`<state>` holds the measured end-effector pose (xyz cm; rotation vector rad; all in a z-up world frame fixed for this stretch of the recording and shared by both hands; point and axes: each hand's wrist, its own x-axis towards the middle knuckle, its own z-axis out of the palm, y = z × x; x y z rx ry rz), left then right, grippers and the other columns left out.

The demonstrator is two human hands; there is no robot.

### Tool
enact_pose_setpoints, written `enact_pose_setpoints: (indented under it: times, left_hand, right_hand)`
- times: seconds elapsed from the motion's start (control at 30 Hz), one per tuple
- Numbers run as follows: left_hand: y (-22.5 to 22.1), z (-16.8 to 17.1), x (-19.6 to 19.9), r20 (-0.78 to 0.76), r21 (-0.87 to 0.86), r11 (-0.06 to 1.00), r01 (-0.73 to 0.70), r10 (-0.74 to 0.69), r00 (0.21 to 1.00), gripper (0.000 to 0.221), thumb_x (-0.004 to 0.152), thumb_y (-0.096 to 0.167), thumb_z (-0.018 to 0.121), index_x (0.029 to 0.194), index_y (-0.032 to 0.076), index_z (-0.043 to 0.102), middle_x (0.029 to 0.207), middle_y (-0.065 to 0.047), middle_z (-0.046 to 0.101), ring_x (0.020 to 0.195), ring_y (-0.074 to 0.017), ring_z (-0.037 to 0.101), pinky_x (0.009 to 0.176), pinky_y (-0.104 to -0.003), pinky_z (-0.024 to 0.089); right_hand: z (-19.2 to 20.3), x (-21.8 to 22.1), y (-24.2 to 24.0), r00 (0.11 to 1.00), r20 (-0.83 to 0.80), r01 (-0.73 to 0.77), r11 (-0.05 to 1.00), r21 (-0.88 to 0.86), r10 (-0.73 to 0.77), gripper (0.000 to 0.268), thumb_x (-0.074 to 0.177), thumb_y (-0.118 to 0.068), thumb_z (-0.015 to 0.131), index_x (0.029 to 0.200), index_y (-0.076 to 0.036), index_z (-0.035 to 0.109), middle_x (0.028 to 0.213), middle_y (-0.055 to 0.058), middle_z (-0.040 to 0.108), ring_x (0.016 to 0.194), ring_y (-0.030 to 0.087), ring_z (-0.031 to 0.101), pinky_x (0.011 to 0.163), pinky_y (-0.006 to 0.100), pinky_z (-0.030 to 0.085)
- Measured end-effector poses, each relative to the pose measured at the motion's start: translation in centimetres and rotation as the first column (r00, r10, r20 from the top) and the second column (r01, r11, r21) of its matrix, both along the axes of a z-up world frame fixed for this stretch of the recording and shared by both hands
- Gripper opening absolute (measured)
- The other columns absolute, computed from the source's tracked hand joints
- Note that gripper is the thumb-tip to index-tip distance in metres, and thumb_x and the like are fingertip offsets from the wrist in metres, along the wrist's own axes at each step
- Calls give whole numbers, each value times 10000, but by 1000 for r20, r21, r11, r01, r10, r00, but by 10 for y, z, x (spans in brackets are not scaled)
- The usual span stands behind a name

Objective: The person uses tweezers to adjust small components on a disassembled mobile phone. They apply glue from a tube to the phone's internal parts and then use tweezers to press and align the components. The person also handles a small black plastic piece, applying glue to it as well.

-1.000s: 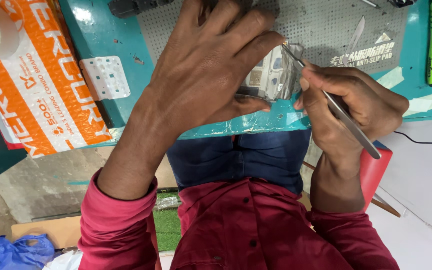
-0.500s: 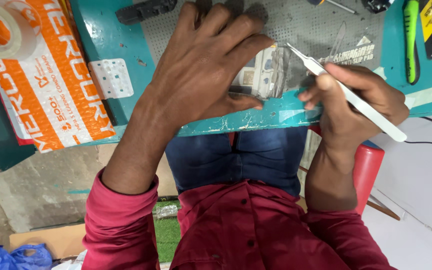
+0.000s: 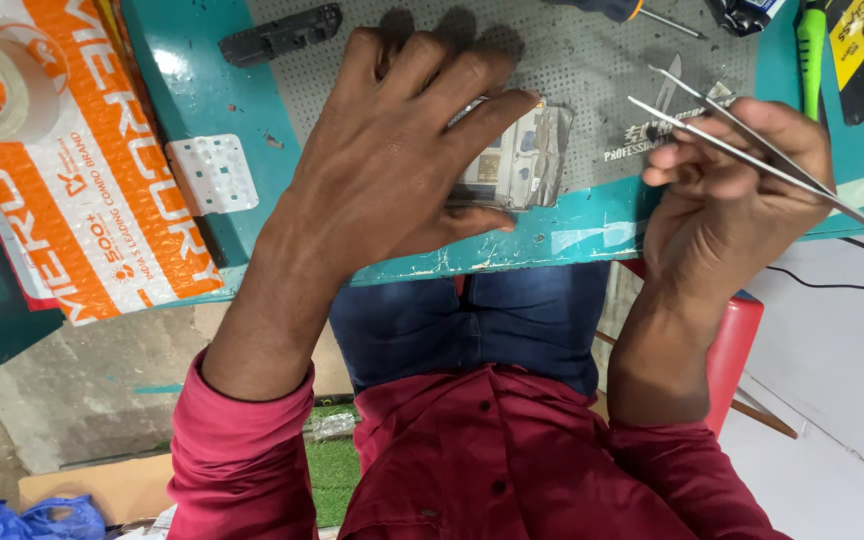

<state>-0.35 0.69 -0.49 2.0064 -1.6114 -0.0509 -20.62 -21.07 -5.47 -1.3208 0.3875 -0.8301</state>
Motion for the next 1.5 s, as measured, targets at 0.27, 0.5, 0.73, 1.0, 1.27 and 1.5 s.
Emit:
enact_pose_setpoints:
  times: [0.27,0.5,0.73,1.0,1.27,1.5]
  left_hand:
    - [-1,3,1,-20,-7,1000,-3,3,1000,874,649,588,893,1351,110,687,1312,-36,584,1160,-258,513,944,-475,401]
    - [0,0,1,-37,-25,1000,-4,3,999,885,636,580,894,1340,84,686,1327,-42,573,1198,-261,503,972,-483,395]
    - [1,-4,0,-53,-66,997,-28,25,998,890,626,546,911,1344,70,691,1334,-52,563,1228,-272,491,1012,-501,388]
    - [1,-9,-1,-12,-113,992,-55,54,998,893,585,570,907,1300,73,705,1289,-39,584,1213,-260,503,982,-474,404]
    - [1,-14,-2,57,-117,991,-69,76,996,896,598,609,898,1289,69,712,1238,-37,587,1191,-249,522,996,-451,419]
    - [1,-15,-2,64,-136,988,-78,87,994,880,609,615,890,1277,70,712,1238,-39,583,1189,-246,520,999,-448,420]
  right_hand:
    - [8,7,9,995,-95,-19,996,-92,10,236,1080,-49,764,1204,84,613,1000,259,729,895,350,784,752,439,705]
    - [32,36,24,991,-133,-70,949,-306,30,127,1086,37,693,1075,74,571,970,245,713,896,339,790,798,437,720]
    - [41,54,25,970,-226,-214,757,-618,90,87,1133,101,652,1069,102,593,1020,245,702,903,316,785,795,357,691]
    - [34,58,32,982,-182,-174,670,-722,59,106,1087,99,655,1010,101,583,975,222,690,893,326,791,806,369,712]
    - [30,57,35,983,-180,-146,669,-728,19,119,1076,112,678,1033,96,568,971,211,687,886,308,788,800,357,713]
    - [29,59,31,984,-173,-161,618,-770,42,107,1057,115,684,1015,106,586,965,225,692,933,333,790,792,353,713]
